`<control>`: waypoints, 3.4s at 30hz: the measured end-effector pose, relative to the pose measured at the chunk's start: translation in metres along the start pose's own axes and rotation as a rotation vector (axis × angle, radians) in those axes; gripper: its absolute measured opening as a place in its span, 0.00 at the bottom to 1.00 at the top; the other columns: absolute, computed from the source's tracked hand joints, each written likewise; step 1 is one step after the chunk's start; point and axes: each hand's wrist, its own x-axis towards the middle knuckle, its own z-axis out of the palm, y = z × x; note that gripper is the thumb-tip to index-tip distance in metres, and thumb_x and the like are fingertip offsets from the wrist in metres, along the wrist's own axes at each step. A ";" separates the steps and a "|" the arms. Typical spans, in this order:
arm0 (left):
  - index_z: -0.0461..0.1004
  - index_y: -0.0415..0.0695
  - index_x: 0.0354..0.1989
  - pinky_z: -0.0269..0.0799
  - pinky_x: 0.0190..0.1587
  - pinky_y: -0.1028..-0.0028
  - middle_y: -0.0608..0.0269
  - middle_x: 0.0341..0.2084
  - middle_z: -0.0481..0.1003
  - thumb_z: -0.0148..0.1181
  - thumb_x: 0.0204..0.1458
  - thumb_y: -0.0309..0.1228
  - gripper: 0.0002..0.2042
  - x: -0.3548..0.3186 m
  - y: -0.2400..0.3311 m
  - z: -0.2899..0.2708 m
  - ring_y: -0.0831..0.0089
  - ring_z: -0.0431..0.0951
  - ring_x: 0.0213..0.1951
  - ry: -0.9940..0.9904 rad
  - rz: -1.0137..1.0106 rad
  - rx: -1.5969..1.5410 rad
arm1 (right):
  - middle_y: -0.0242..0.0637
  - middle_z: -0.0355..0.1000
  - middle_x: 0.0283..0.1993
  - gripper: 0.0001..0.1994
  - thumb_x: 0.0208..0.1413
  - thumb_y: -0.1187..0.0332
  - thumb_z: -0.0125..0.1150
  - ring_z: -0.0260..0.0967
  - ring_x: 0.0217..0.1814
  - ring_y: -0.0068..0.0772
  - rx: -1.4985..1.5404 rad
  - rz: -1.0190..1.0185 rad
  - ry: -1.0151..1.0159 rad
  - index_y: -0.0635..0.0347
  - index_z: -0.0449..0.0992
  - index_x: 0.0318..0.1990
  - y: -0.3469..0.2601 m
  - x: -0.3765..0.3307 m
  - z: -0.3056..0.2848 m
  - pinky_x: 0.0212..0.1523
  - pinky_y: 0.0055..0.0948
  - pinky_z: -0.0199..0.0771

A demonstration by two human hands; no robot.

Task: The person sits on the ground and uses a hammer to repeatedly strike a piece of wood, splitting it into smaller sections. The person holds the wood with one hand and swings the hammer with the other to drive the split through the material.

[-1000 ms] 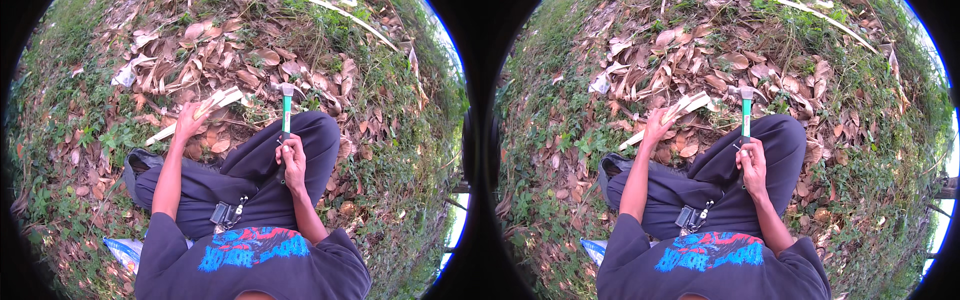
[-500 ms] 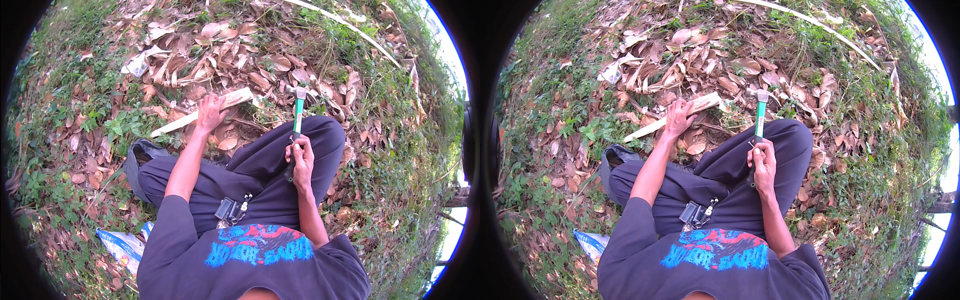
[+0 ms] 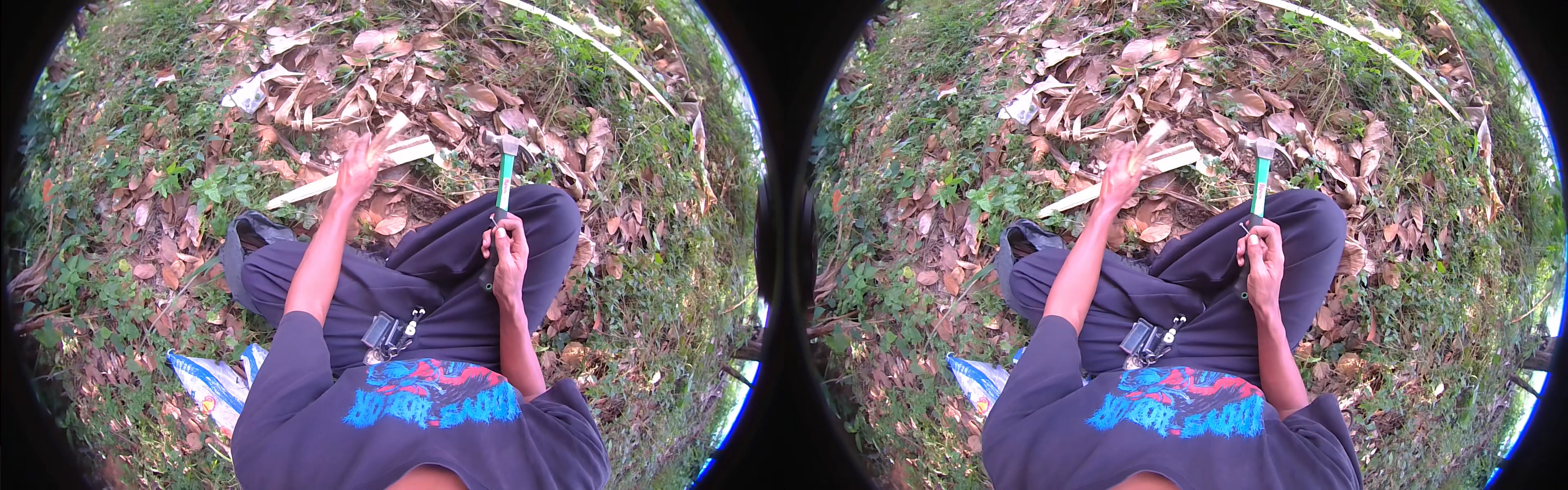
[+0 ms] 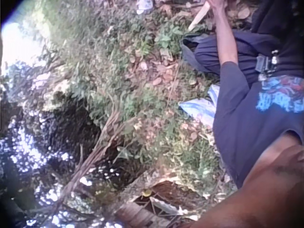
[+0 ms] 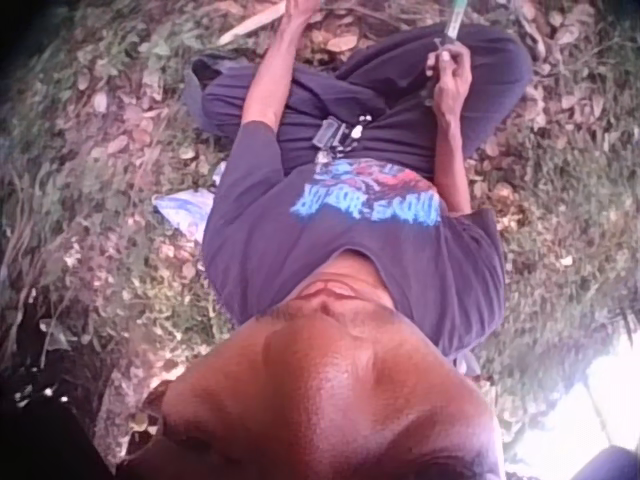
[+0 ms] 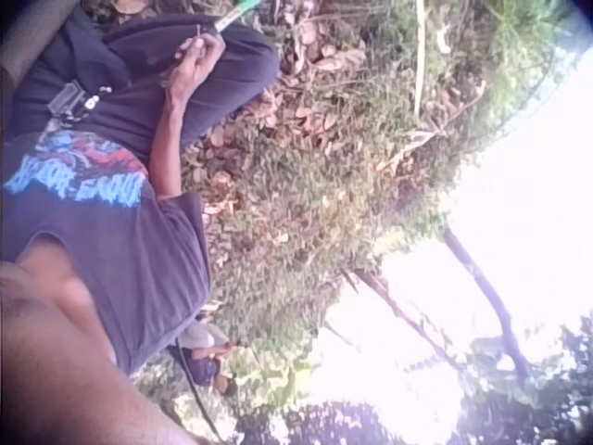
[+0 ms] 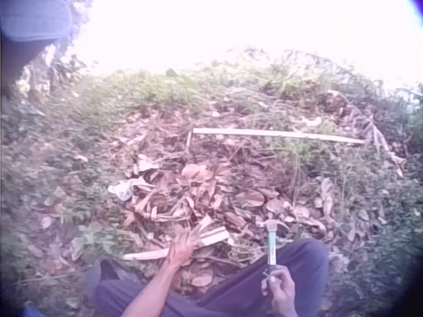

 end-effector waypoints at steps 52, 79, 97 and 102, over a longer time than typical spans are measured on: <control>0.77 0.55 0.58 0.67 0.51 0.58 0.61 0.45 0.71 0.65 0.55 0.45 0.22 0.003 -0.004 0.023 0.62 0.71 0.49 -0.042 0.485 0.349 | 0.35 0.61 0.55 0.05 0.72 0.72 0.49 0.67 0.37 0.21 -0.085 0.021 0.011 0.64 0.68 0.43 -0.004 0.000 0.002 0.32 0.20 0.68; 0.58 0.71 0.72 0.66 0.58 0.44 0.53 0.56 0.70 0.60 0.60 0.44 0.31 -0.008 -0.017 0.026 0.53 0.69 0.58 -0.170 0.335 0.544 | 0.36 0.59 0.55 0.04 0.71 0.74 0.48 0.67 0.37 0.20 -0.081 0.013 0.001 0.65 0.68 0.42 -0.004 0.002 0.004 0.32 0.20 0.68; 0.66 0.68 0.69 0.68 0.56 0.53 0.58 0.58 0.70 0.67 0.51 0.32 0.34 0.003 -0.034 -0.001 0.56 0.70 0.56 -0.130 0.357 0.510 | 0.30 0.64 0.34 0.05 0.70 0.69 0.53 0.65 0.25 0.14 -0.442 -0.039 -0.079 0.61 0.70 0.43 0.136 0.119 0.097 0.24 0.19 0.67; 0.66 0.69 0.69 0.68 0.56 0.52 0.58 0.59 0.70 0.68 0.49 0.33 0.35 0.001 -0.037 0.004 0.57 0.70 0.56 -0.120 0.338 0.489 | 0.46 0.66 0.43 0.07 0.67 0.69 0.53 0.68 0.40 0.41 -0.648 -0.061 -0.077 0.63 0.73 0.45 0.175 0.128 0.099 0.42 0.36 0.70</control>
